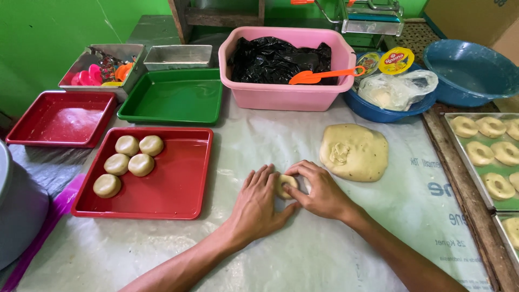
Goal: Shaping dough into donuts using a manual cutter and placing them on a tray.
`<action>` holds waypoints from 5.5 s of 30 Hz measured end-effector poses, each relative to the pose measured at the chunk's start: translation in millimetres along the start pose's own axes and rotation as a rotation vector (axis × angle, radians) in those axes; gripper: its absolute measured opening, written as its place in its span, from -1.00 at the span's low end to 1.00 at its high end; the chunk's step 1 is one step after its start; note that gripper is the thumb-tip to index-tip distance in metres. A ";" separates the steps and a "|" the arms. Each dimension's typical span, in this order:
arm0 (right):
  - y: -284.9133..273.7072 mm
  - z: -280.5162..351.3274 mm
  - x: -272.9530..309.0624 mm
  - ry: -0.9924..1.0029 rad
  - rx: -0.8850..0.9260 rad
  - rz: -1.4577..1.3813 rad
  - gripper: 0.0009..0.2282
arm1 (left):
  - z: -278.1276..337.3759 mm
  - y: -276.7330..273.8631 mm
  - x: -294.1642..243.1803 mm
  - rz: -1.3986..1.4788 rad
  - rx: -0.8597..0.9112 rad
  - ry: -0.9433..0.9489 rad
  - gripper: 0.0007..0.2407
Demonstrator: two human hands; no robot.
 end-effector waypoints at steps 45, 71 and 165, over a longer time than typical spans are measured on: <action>-374.9 416.2 -129.8 0.895 -0.836 -0.019 -0.73 | -66.4 160.1 -350.9 0.678 0.735 0.655 -0.77; -381.0 447.4 -151.8 0.988 -0.613 0.600 -0.78 | -48.9 164.5 -385.0 0.535 0.492 0.875 -0.57; 229.6 -185.0 148.8 -0.363 0.300 0.141 -0.58 | 10.3 4.1 49.6 0.232 0.091 0.094 -0.46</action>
Point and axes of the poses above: each hand's wrist, its own z-axis away from the middle knuckle, its own y-axis out of the palm, x = y × z, the point moved 7 cm from there along -z, towards the middle knuckle, and after that the axes turned 4 degrees about -z, right-handed, at the moved point
